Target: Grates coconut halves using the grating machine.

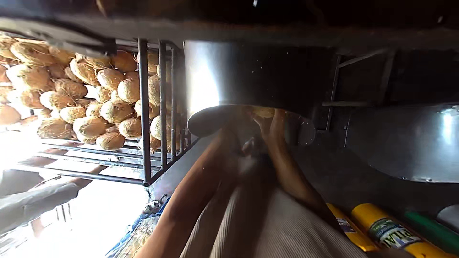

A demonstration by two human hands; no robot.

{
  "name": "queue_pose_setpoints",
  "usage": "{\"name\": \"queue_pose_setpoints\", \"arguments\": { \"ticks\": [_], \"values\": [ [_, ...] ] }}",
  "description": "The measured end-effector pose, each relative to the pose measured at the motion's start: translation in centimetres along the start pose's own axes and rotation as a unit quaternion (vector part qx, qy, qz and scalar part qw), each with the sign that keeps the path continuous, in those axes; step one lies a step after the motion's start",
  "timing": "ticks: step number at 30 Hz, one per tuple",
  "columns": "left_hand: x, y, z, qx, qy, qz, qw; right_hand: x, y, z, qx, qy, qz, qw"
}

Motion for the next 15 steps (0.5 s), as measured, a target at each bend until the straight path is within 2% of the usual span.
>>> {"name": "queue_pose_setpoints", "arguments": {
  "ticks": [2,4,7,12,14,15],
  "values": [
    [0.0,-1.9,-0.7,0.033,-0.029,-0.013,0.999,-0.1,-0.2,-0.3,0.011,0.025,-0.002,1.0],
    [0.3,-3.4,0.8,0.093,-0.117,-0.033,0.988,0.9,0.6,0.3,-0.014,0.026,-0.014,0.999],
    [0.7,-1.8,1.8,0.116,-0.161,-0.044,0.979,1.4,0.5,0.3,-0.015,0.014,-0.054,0.998],
    [1.2,0.4,2.5,0.13,-0.146,-0.207,0.959,2.0,0.3,0.4,-0.018,-0.071,-0.105,0.992],
    [1.3,0.7,2.5,0.099,-0.125,-0.178,0.971,2.0,0.0,-0.4,0.002,-0.095,-0.142,0.985],
    [1.1,0.6,2.4,0.088,-0.099,-0.125,0.983,2.0,-0.2,-0.5,0.012,-0.101,-0.155,0.983]
  ]
}}
Point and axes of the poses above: each hand's wrist, its own z-axis towards the middle knuckle, its own x-axis out of the palm, y = z × x, the point moved 6 cm from there along z, towards the middle knuckle, and after that the axes turned 9 degrees about x, right-handed, at the moved point
